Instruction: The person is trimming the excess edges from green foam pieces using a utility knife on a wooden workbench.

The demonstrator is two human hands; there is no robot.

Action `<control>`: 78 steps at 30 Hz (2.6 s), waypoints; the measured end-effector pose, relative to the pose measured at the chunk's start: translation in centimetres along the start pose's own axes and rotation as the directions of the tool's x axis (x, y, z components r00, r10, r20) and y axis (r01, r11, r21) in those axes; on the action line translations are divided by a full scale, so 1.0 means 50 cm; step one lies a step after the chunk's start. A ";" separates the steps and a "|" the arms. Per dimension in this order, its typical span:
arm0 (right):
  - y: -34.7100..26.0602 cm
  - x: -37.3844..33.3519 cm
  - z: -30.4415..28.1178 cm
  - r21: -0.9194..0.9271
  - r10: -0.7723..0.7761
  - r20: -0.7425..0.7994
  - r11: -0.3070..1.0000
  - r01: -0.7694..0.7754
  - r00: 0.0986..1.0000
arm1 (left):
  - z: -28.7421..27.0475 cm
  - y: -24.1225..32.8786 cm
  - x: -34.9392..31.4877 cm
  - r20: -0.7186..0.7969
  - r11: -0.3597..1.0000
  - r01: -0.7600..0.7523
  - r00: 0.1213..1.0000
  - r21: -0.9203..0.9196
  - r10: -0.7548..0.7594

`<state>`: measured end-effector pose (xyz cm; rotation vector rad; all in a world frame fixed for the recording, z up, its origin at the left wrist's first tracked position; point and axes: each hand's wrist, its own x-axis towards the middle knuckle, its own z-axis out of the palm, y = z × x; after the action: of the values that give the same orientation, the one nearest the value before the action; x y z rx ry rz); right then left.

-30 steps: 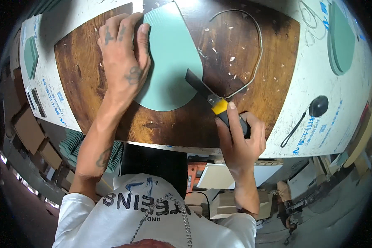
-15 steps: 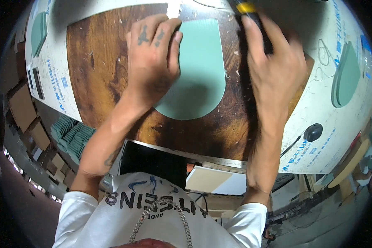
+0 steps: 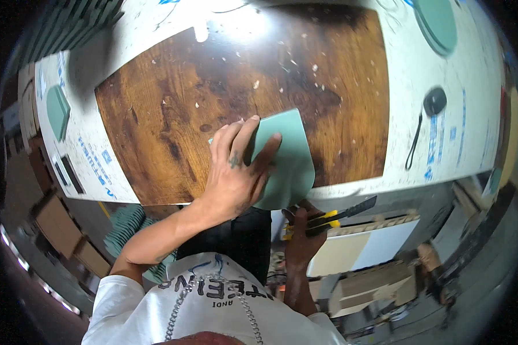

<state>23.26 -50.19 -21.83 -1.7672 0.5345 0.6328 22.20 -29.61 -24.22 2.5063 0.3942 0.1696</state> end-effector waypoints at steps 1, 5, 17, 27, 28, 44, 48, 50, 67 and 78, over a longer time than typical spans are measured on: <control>0.008 -0.009 0.003 0.050 0.023 -0.058 0.999 -0.020 0.998 | -0.010 0.001 -0.014 0.017 0.999 -0.039 0.999 0.001 0.039; 0.059 -0.028 -0.016 0.131 0.143 -0.095 0.983 -0.130 0.985 | -0.054 0.002 -0.051 0.545 0.961 -0.216 0.793 -0.170 0.275; -0.049 -0.046 -0.053 0.271 -0.355 -0.073 0.892 0.361 0.932 | -0.088 0.017 0.203 0.019 0.769 0.128 0.989 -0.626 -0.149; 0.002 0.036 -0.022 -0.639 -0.798 0.165 0.361 0.679 0.580 | 0.064 -0.039 0.285 -0.252 0.907 -0.317 0.887 0.277 0.387; 0.010 0.038 -0.022 -0.638 -0.793 0.161 0.371 0.675 0.588 | 0.079 -0.026 0.282 -0.248 0.908 -0.289 0.896 0.304 0.369; 0.034 0.050 -0.039 -0.707 -0.782 0.164 0.333 0.624 0.602 | 0.083 -0.030 0.281 -0.174 0.915 -0.286 0.923 0.285 0.342; -0.031 0.153 0.002 -0.704 -0.887 0.167 0.198 0.681 0.431 | 0.086 -0.037 0.284 -0.173 0.917 -0.312 0.917 0.248 0.359; -0.072 0.220 0.003 -0.643 -0.932 0.185 0.126 0.756 0.312 | 0.082 -0.023 0.291 -0.189 0.919 -0.320 0.912 0.232 0.365; -0.113 0.257 -0.025 -0.580 -0.871 0.269 0.195 0.791 0.412 | 0.078 -0.040 0.286 -0.192 0.938 -0.166 0.954 0.305 0.231; -0.147 0.310 -0.030 -0.580 -0.882 0.296 0.140 0.802 0.368 | 0.085 -0.033 0.294 -0.220 0.955 -0.117 0.959 0.272 0.180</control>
<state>39.86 -50.27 -26.39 -2.3832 -0.8177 -0.2044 36.61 -25.95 -28.20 2.7826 0.3407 0.5202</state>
